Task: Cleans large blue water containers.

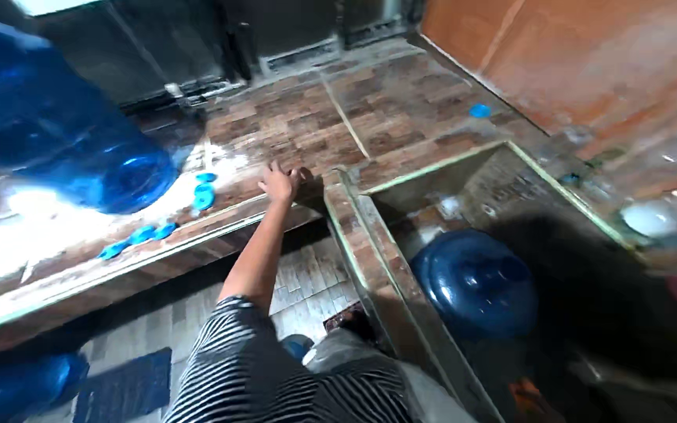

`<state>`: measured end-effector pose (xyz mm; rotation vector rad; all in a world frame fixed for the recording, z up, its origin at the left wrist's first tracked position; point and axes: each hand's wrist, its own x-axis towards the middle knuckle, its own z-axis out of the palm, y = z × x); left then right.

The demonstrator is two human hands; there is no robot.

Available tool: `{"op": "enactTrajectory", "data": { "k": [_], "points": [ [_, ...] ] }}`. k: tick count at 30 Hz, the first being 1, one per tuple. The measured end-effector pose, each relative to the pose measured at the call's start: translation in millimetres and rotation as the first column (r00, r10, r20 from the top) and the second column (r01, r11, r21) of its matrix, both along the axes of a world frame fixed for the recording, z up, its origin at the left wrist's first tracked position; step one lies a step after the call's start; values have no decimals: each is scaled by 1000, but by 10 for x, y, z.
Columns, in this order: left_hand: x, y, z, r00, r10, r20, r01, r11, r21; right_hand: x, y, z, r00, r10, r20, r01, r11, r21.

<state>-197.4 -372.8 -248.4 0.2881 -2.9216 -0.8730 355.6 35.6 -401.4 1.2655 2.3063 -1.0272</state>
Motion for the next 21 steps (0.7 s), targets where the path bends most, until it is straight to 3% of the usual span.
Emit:
{"op": "enactTrajectory", "data": {
  "k": [2, 4, 7, 9, 10, 13, 16, 18, 19, 21],
  "points": [
    [317, 594, -62, 946, -315, -78, 321, 943, 83, 1, -169, -90, 926, -369, -81, 343, 911, -231],
    [833, 1274, -136, 766, -626, -147, 643, 749, 160, 31, -206, -181, 812, -577, -88, 510, 774, -377],
    [1635, 2140, -357, 431, -900, -56, 881, 407, 243, 79, -131, -255, 796, -600, -73, 573, 787, -229],
    [2065, 2596, -509, 285, -958, 20, 908, 276, 315, 135, -36, -294, 832, -553, -45, 549, 832, -79],
    [2231, 2791, -547, 294, -955, 37, 880, 286, 380, 139, -9, -263, 843, -538, -19, 537, 843, -39],
    [2505, 3330, -586, 469, -883, -17, 754, 390, 529, 132, -10, -173, 807, -591, 3, 591, 806, -34],
    [2502, 3888, -441, 340, -940, 20, 816, 305, 491, 116, 17, -317, 624, -771, -126, 746, 636, -197],
    [2458, 4312, -428, 240, -970, 23, 818, 215, 533, 90, 36, -275, 613, -782, -116, 751, 622, -221],
    [2467, 4504, -432, 229, -974, 4, 802, 190, 566, 64, 49, -204, 621, -778, -92, 751, 625, -216],
    [2630, 4772, -411, 322, -946, -24, 780, 251, 573, 53, 67, -161, 565, -822, -73, 786, 564, -253]
  ]
}}
